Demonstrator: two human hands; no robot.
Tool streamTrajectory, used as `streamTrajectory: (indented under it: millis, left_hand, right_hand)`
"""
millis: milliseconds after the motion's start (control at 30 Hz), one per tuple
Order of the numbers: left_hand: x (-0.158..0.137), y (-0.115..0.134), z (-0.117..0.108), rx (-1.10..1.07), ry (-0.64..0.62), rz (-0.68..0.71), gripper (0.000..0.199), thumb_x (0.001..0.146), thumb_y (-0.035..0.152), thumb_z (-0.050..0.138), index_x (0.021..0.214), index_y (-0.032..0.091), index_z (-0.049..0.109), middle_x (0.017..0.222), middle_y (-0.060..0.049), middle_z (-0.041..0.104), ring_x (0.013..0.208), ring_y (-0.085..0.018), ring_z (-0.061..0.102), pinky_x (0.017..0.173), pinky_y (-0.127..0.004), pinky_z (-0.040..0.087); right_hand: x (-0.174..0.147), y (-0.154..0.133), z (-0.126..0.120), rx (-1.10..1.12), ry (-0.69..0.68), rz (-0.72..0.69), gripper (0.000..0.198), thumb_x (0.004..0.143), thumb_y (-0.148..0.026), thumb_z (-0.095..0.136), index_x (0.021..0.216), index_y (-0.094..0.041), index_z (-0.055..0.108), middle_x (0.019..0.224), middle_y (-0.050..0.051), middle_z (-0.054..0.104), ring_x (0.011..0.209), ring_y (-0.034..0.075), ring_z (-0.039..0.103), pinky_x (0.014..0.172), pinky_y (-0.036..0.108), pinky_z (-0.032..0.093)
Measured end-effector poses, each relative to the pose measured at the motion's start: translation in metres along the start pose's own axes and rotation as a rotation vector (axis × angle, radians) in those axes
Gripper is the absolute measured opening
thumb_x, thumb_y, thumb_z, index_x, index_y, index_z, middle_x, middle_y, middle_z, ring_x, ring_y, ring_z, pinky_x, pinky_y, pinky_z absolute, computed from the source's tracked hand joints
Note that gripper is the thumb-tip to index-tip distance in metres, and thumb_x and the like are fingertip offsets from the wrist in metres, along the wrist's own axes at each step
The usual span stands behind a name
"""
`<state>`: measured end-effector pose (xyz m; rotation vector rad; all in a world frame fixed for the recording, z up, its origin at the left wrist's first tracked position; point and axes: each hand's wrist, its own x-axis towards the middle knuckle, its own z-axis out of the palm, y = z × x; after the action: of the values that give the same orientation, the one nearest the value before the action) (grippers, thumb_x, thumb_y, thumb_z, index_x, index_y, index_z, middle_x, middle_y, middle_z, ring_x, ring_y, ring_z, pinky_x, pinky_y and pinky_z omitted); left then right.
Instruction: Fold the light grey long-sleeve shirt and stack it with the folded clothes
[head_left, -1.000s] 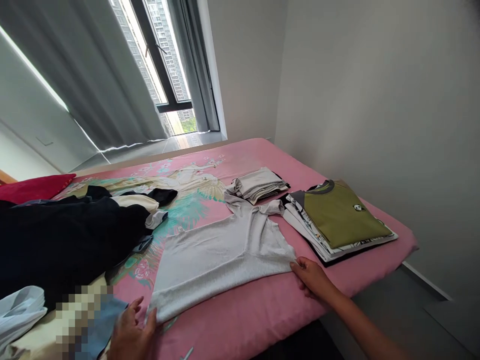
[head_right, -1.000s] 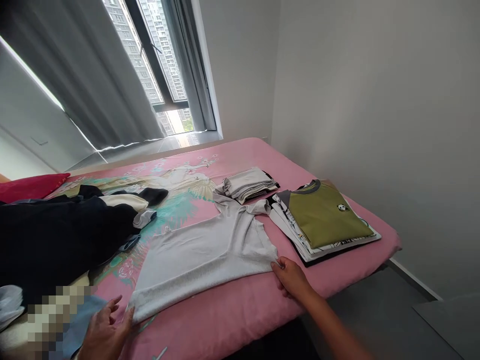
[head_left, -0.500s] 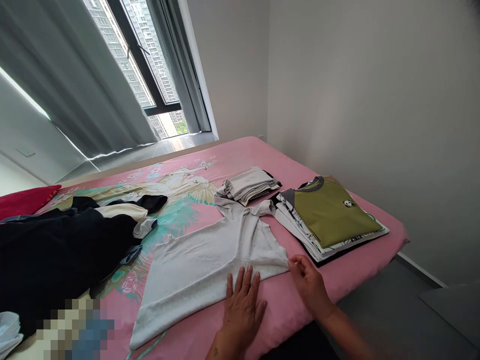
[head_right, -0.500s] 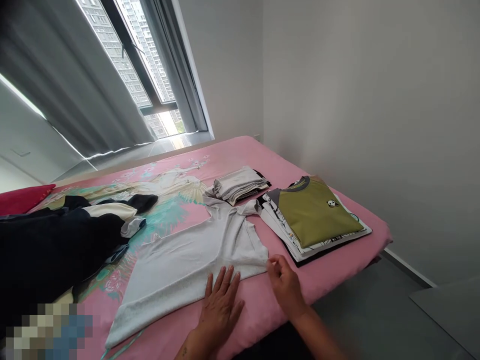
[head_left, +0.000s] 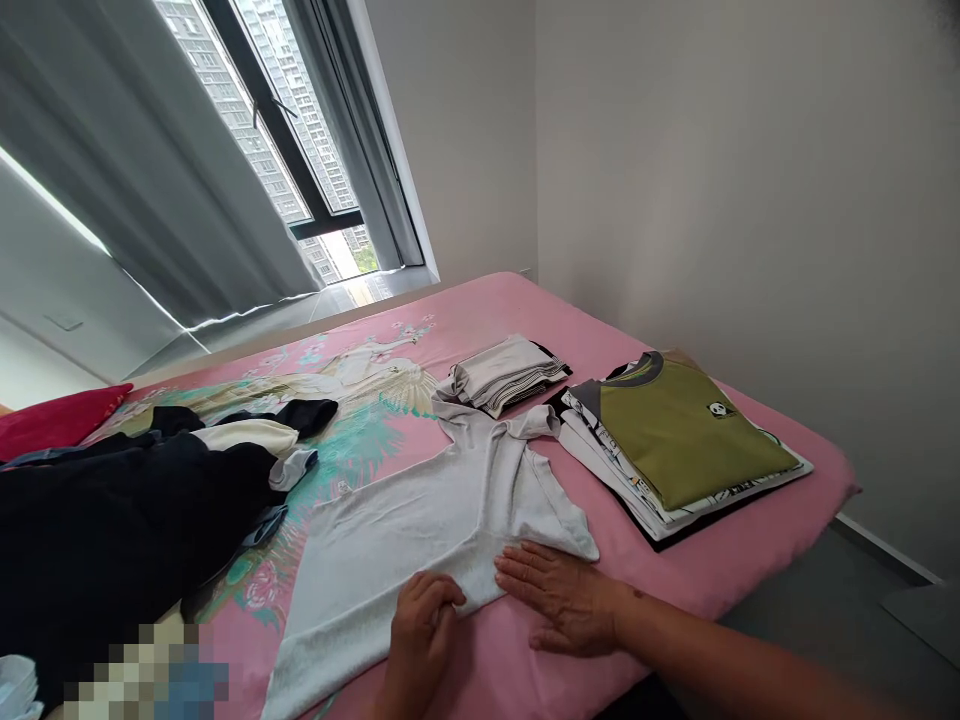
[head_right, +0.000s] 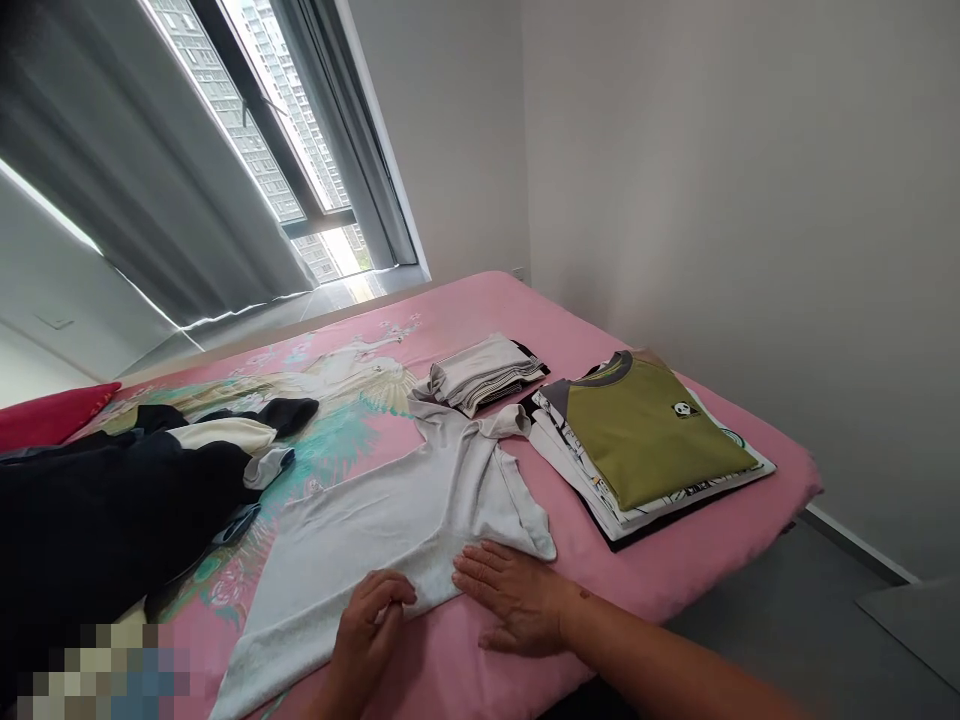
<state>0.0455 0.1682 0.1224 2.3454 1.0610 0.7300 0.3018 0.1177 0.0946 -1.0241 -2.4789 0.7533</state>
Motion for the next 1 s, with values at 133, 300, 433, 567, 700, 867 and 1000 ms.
streamTrajectory:
  millis: [133, 300, 433, 567, 700, 867, 1000]
  left_hand:
    - [0.064, 0.001, 0.004, 0.044, 0.017, 0.079, 0.021, 0.082, 0.01, 0.042, 0.086, 0.022, 0.059, 0.087, -0.005, 0.063, 0.087, -0.019, 0.057, 0.078, -0.034, 0.047]
    - [0.166, 0.039, 0.055, 0.237, -0.063, 0.212, 0.015, 0.083, 0.015, 0.048, 0.093, 0.021, 0.058, 0.093, -0.006, 0.062, 0.092, -0.02, 0.056, 0.082, -0.036, 0.044]
    - [0.223, 0.061, 0.104, 0.313, -0.016, 0.116, 0.02, 0.079, 0.017, 0.055, 0.099, 0.014, 0.055, 0.098, -0.014, 0.058, 0.095, -0.028, 0.053, 0.081, -0.043, 0.04]
    - [0.26, 0.065, 0.125, 0.3, -0.03, 0.02, 0.016, 0.081, 0.013, 0.049, 0.091, 0.014, 0.061, 0.094, -0.013, 0.059, 0.094, -0.027, 0.054, 0.083, -0.043, 0.037]
    - [0.283, 0.074, 0.1, 0.206, -0.084, -0.071, 0.019, 0.084, 0.025, 0.048, 0.088, 0.018, 0.066, 0.097, -0.01, 0.062, 0.09, -0.023, 0.058, 0.08, -0.037, 0.041]
    - [0.279, 0.112, 0.0, -0.032, -0.226, -0.108, 0.029, 0.087, 0.036, 0.043, 0.098, 0.02, 0.064, 0.071, -0.001, 0.064, 0.068, -0.015, 0.064, 0.061, -0.025, 0.047]
    - [0.235, 0.126, -0.102, -0.523, -0.213, -0.127, 0.029, 0.08, 0.042, 0.056, 0.087, 0.015, 0.064, 0.072, -0.001, 0.066, 0.069, -0.014, 0.064, 0.065, -0.025, 0.049]
  right_hand:
    - [-0.001, -0.002, -0.005, 0.036, -0.01, 0.006, 0.072, 0.087, -0.046, 0.045, 0.146, -0.021, 0.011, 0.151, 0.01, 0.016, 0.139, 0.024, 0.007, 0.114, 0.05, 0.007]
    - [0.005, -0.002, -0.014, 0.015, 0.03, -0.014, 0.067, 0.088, -0.041, 0.047, 0.145, -0.02, 0.019, 0.148, 0.01, 0.025, 0.138, 0.024, 0.018, 0.114, 0.045, 0.015]
    - [0.015, 0.01, -0.008, -0.175, 0.114, -0.063, 0.046, 0.095, -0.025, 0.035, 0.14, -0.021, 0.031, 0.14, 0.006, 0.042, 0.132, 0.018, 0.033, 0.112, 0.038, 0.026]
    - [0.016, 0.017, -0.007, -0.202, 0.135, -0.074, 0.043, 0.096, -0.025, 0.031, 0.138, -0.019, 0.033, 0.14, 0.007, 0.043, 0.133, 0.017, 0.03, 0.112, 0.038, 0.025]
    - [0.005, 0.012, -0.014, -0.011, 0.064, -0.052, 0.055, 0.093, -0.036, 0.038, 0.143, -0.017, 0.024, 0.147, 0.01, 0.029, 0.138, 0.021, 0.018, 0.115, 0.044, 0.014]
    - [-0.002, 0.008, -0.011, 0.097, 0.042, -0.023, 0.074, 0.086, -0.045, 0.048, 0.146, -0.019, 0.013, 0.151, 0.009, 0.018, 0.139, 0.024, 0.01, 0.114, 0.049, 0.006]
    - [-0.001, 0.006, -0.003, 0.057, 0.024, 0.002, 0.076, 0.084, -0.043, 0.05, 0.146, -0.019, 0.012, 0.152, 0.008, 0.014, 0.14, 0.023, 0.007, 0.114, 0.049, 0.004]
